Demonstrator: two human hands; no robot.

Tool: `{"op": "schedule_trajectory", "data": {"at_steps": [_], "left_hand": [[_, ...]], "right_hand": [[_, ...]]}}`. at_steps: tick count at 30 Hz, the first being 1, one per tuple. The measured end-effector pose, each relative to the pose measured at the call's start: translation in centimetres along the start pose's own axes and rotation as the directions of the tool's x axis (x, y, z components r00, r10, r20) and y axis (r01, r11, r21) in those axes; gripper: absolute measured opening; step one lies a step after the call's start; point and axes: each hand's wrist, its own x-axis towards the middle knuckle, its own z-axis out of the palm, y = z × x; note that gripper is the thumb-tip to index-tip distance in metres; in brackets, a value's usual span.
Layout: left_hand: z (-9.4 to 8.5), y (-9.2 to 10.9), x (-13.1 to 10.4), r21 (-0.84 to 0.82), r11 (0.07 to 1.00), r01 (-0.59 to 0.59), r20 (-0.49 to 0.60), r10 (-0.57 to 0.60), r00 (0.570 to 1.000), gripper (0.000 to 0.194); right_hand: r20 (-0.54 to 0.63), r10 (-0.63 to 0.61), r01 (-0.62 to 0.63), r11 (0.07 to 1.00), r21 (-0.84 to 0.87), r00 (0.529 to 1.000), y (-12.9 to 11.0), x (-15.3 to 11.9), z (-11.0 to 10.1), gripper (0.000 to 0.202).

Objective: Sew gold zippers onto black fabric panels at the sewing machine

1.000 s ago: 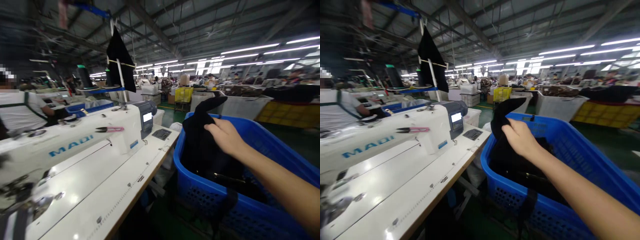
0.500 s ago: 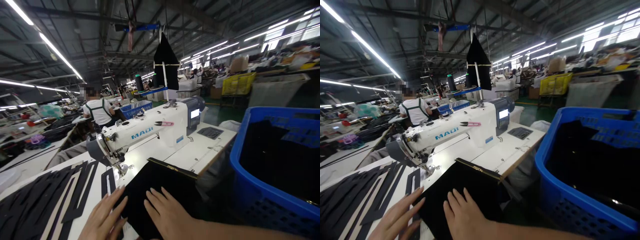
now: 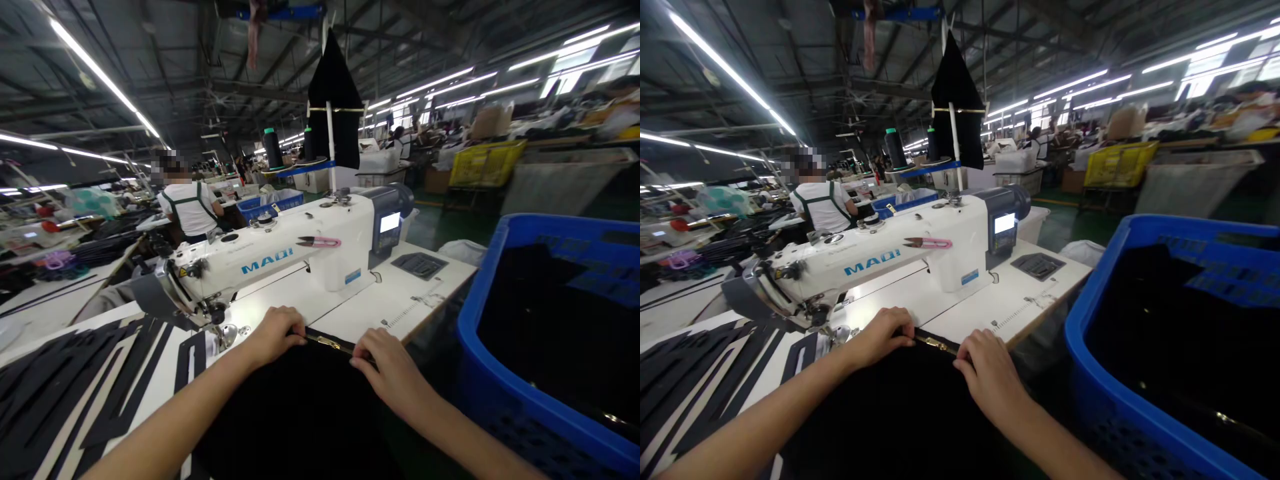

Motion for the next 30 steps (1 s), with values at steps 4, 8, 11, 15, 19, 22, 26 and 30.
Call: {"op": "schedule_trajectory", "data": {"at_steps": [4, 8, 11, 15, 19, 22, 26, 30], "left_hand": [[-4.2, 2.8, -2.6, -0.072, 0.996, -0.051, 0.027, 0.053, 0.998, 0.006], [-9.7, 6.8, -4.4, -0.150, 0.984, -0.093, 0.146, 0.115, 0.983, 0.006], [-11.9, 8.4, -4.5, -0.130, 0.991, -0.028, 0.220, 0.056, 0.974, 0.007], [-12.5, 8.5, -4.3, -0.187, 0.982, -0.030, 0.237, 0.075, 0.969, 0.010], [-12.3, 8.2, -4.4, -0.207, 0.975, -0.080, 0.202, 0.122, 0.972, 0.009], [-12.1, 8.4, -3.9, -0.140, 0.986, -0.088, 0.171, 0.111, 0.979, 0.010], [-12.4, 9.5, -2.0, 0.108, 0.993, -0.049, -0.072, 0.057, 0.996, 0.010], [-13.0, 10.6, -2.2, 0.429, 0.896, -0.112, -0.330, 0.271, 0.904, 0.019]], "right_hand": [[0.127, -0.106, 0.092, 0.989, 0.116, 0.986, -2.0, -0.4, -5.2, 0.012], [0.242, -0.237, 0.196, 0.963, 0.184, 0.941, -3.6, -0.2, -11.5, 0.017], [0.341, -0.259, 0.204, 0.961, 0.187, 0.904, -4.3, 0.6, -14.0, 0.021], [0.312, -0.260, 0.212, 0.961, 0.179, 0.914, -4.3, 1.1, -15.1, 0.024], [0.329, -0.198, 0.168, 0.979, 0.120, 0.923, -4.1, 1.6, -15.2, 0.021], [0.302, -0.142, 0.154, 0.988, -0.016, 0.943, -3.9, 2.8, -15.1, 0.012], [0.128, -0.129, 0.170, 0.901, -0.399, 0.983, -4.2, 4.9, -16.7, 0.004], [-0.148, -0.262, 0.152, 0.844, -0.515, 0.954, -5.1, 3.7, -19.1, 0.020]]}}
